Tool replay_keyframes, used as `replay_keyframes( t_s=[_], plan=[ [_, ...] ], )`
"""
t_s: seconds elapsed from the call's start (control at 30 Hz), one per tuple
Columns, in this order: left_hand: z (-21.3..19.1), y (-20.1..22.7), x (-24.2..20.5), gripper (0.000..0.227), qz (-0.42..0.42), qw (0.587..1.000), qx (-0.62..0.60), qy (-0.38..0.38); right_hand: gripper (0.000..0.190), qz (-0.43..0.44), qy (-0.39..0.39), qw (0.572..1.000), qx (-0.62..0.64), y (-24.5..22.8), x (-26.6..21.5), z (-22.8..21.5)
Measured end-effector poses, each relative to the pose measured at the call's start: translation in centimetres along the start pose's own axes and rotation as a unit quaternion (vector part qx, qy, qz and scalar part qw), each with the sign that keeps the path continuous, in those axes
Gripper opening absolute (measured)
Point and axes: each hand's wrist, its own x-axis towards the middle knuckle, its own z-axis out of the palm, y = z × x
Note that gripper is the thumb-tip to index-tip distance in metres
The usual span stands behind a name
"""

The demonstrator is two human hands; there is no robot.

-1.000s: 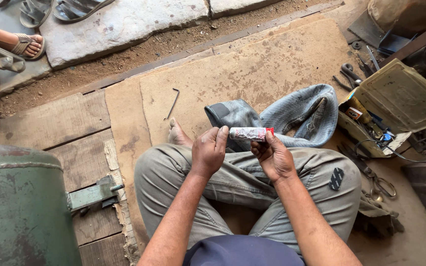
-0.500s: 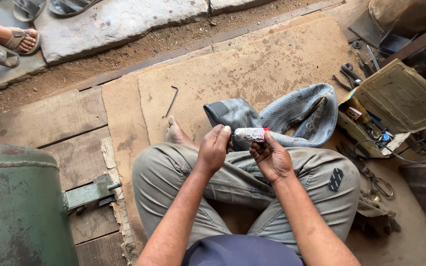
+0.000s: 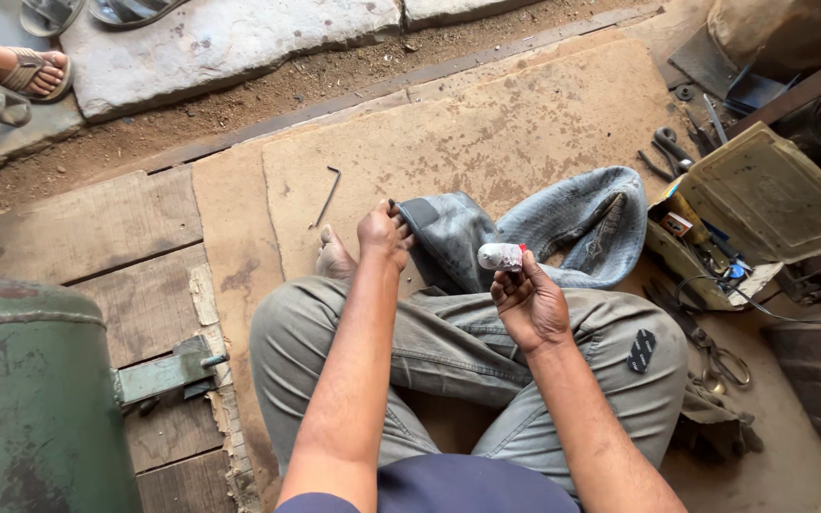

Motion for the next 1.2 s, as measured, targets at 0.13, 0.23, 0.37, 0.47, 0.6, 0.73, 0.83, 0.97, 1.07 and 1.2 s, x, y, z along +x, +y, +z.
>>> replay_keyframes(
  t_s=[0.13, 0.23, 0.37, 0.47, 0.6, 0.73, 0.83, 0.97, 1.07, 1.2],
  plan=[
    [0.5, -0.1, -1.5, 0.03, 0.032, 0.999, 0.005, -0.038, 0.024, -0.031, 0.02, 0.999, -0.023, -1.1, -1.1, 2.3],
    [0.4, -0.3, -5.5, 0.032, 0.058, 0.996, 0.031, -0.058, 0.025, -0.086, 0.049, 0.992, -0.075, -3.1, -2.3, 4.7],
    [-1.1, -0.6, -12.4, 0.028, 0.084, 0.989, -0.001, -0.118, 0.021, -0.179, 0.016, 0.966, -0.187, -5.5, -2.7, 7.0],
    [-2.0, -0.6, -14.4, 0.027, 0.105, 0.983, -0.03, -0.148, 0.017, -0.226, -0.022, 0.932, -0.284, -4.9, -2.5, 8.3],
    [-2.4, -0.7, -13.8, 0.027, 0.104, 0.983, -0.054, -0.141, 0.014, -0.263, -0.035, 0.893, -0.365, -3.2, -1.9, 10.0],
    [-2.1, -0.6, -13.7, 0.027, 0.102, 0.986, -0.05, -0.126, 0.013, -0.298, -0.037, 0.849, -0.434, -2.4, -1.9, 11.2],
    [-2.0, -0.7, -13.5, 0.026, 0.106, 0.987, -0.047, -0.113, 0.013, -0.305, -0.042, 0.83, -0.466, -1.5, -1.5, 11.5],
    [-2.3, -0.9, -13.2, 0.025, 0.108, 0.987, -0.04, -0.116, 0.014, -0.31, -0.038, 0.813, -0.491, -0.7, -1.2, 11.7],
    [-2.2, -1.0, -13.1, 0.025, 0.105, 0.986, -0.042, -0.124, 0.013, -0.309, -0.026, 0.796, -0.52, -0.4, -1.2, 12.0],
    [-2.0, -0.8, -13.3, 0.024, 0.102, 0.987, -0.043, -0.119, 0.012, -0.314, -0.045, 0.812, -0.489, -0.3, -1.3, 12.7]
  ],
)
